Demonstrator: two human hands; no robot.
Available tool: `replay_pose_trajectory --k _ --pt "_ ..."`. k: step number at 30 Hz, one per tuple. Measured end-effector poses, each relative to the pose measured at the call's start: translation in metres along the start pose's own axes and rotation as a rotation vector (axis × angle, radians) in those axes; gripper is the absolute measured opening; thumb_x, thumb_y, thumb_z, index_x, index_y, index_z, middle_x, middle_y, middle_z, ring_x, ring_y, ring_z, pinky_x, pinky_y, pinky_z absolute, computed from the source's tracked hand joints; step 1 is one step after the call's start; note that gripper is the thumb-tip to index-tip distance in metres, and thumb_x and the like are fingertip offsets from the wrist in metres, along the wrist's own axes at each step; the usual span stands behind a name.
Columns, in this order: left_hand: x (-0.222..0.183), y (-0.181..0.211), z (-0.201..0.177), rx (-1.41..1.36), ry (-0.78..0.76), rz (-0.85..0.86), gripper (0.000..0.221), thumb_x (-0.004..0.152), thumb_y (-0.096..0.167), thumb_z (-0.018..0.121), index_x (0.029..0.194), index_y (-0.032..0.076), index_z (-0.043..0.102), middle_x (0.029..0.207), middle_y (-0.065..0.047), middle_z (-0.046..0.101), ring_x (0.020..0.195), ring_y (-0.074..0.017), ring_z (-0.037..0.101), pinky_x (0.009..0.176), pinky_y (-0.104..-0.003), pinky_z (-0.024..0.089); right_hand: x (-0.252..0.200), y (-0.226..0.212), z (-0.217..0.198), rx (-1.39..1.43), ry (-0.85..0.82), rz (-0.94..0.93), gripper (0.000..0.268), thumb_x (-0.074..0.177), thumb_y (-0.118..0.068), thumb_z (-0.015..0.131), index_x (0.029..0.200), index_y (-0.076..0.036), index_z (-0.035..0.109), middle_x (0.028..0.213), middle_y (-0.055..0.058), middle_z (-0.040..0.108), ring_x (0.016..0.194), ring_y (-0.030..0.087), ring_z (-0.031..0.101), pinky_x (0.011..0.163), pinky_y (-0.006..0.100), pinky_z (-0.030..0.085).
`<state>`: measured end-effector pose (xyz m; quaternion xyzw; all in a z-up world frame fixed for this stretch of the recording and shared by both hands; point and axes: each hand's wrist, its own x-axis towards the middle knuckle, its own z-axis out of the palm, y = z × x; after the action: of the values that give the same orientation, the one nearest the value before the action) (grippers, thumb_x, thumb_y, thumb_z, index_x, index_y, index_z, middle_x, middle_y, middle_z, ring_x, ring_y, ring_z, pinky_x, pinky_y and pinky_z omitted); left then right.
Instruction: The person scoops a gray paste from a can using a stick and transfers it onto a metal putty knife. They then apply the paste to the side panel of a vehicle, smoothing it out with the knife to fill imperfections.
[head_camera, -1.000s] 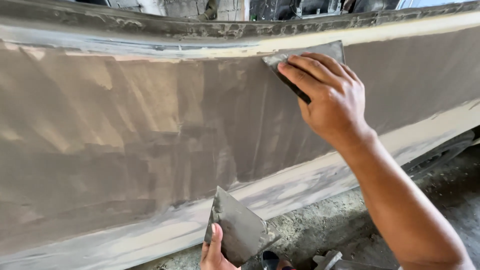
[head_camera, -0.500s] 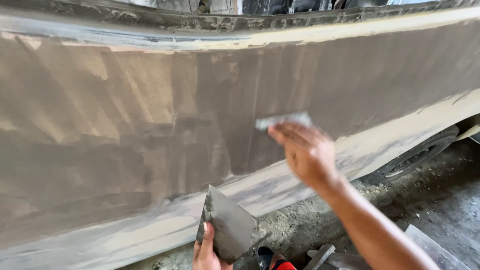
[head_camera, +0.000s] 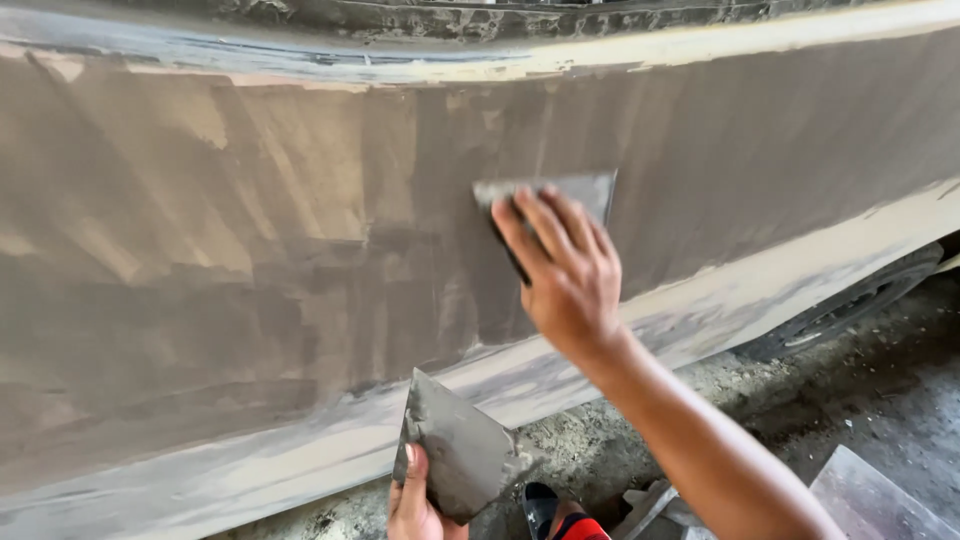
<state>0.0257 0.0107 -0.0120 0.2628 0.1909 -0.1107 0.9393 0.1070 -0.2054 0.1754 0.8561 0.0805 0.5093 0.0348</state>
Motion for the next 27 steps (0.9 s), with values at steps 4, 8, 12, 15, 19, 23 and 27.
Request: replay_pose_trajectory --k 4,8,12,15,19,23,27 --pt "-0.010 0.011 -0.001 -0.029 0.001 0.039 0.046 0.095 0.027 0.061 0.134 0.002 0.062 0.124 -0.017 0.070 0.111 -0.0357 0.068 0.094 -0.058 0.054 -0.051 -0.020 0.003 0.051 -0.026 0.018 0.040 0.094 -0.006 0.064 0.133 -0.013 0.070 0.135 0.010 0.067 0.127 0.031 0.062 0.106 0.046 0.051" --pt "-0.022 0.014 -0.008 -0.055 -0.025 0.051 0.045 0.095 0.026 0.061 0.134 0.004 0.061 0.127 -0.014 0.069 0.115 -0.0333 0.066 0.098 -0.058 0.052 -0.092 -0.028 0.016 0.099 -0.072 0.059 0.045 0.089 -0.003 0.063 0.131 -0.013 0.071 0.135 0.008 0.066 0.126 0.029 0.062 0.106 0.045 0.050" --pt "-0.052 0.030 0.017 -0.022 -0.026 0.050 0.048 0.094 0.027 0.059 0.136 0.005 0.059 0.129 -0.013 0.068 0.119 -0.0331 0.065 0.100 -0.059 0.050 -0.127 -0.033 0.029 0.164 -0.122 0.063 0.048 0.084 -0.002 0.067 0.131 -0.013 0.069 0.134 0.009 0.064 0.126 0.031 0.060 0.105 0.046 0.048" --pt "-0.063 0.031 0.021 0.001 -0.048 0.057 0.050 0.094 0.028 0.059 0.138 0.004 0.057 0.132 -0.012 0.067 0.122 -0.0326 0.063 0.102 -0.058 0.048 -0.167 -0.039 0.046 0.215 -0.197 0.093 0.053 0.078 0.001 0.067 0.130 -0.011 0.069 0.132 0.010 0.066 0.124 0.031 0.059 0.102 0.047 0.048" --pt "-0.056 0.012 -0.006 -0.006 -0.090 0.081 0.052 0.096 0.029 0.061 0.140 0.001 0.056 0.134 -0.013 0.065 0.124 -0.0324 0.061 0.104 -0.055 0.046 -0.248 -0.046 0.062 0.305 -0.376 0.102 0.049 0.088 0.006 0.062 0.131 -0.015 0.070 0.131 0.005 0.070 0.125 0.024 0.062 0.104 0.043 0.049" --pt "-0.019 0.007 -0.022 -0.035 0.014 0.128 0.052 0.092 0.027 0.064 0.137 0.001 0.057 0.130 -0.017 0.067 0.119 -0.0347 0.065 0.100 -0.057 0.051 -0.220 -0.034 0.059 0.443 -0.516 0.216 0.045 0.087 0.006 0.056 0.126 -0.012 0.072 0.122 0.009 0.074 0.111 0.025 0.070 0.089 0.039 0.058" --pt "-0.007 -0.001 -0.031 -0.031 0.047 0.068 0.051 0.092 0.029 0.064 0.134 0.000 0.058 0.127 -0.018 0.067 0.114 -0.0345 0.067 0.096 -0.055 0.054 -0.094 -0.002 -0.017 0.491 -0.401 0.343 0.035 0.096 0.000 0.056 0.128 -0.006 0.070 0.121 0.014 0.074 0.090 0.022 0.075 0.063 0.028 0.063"
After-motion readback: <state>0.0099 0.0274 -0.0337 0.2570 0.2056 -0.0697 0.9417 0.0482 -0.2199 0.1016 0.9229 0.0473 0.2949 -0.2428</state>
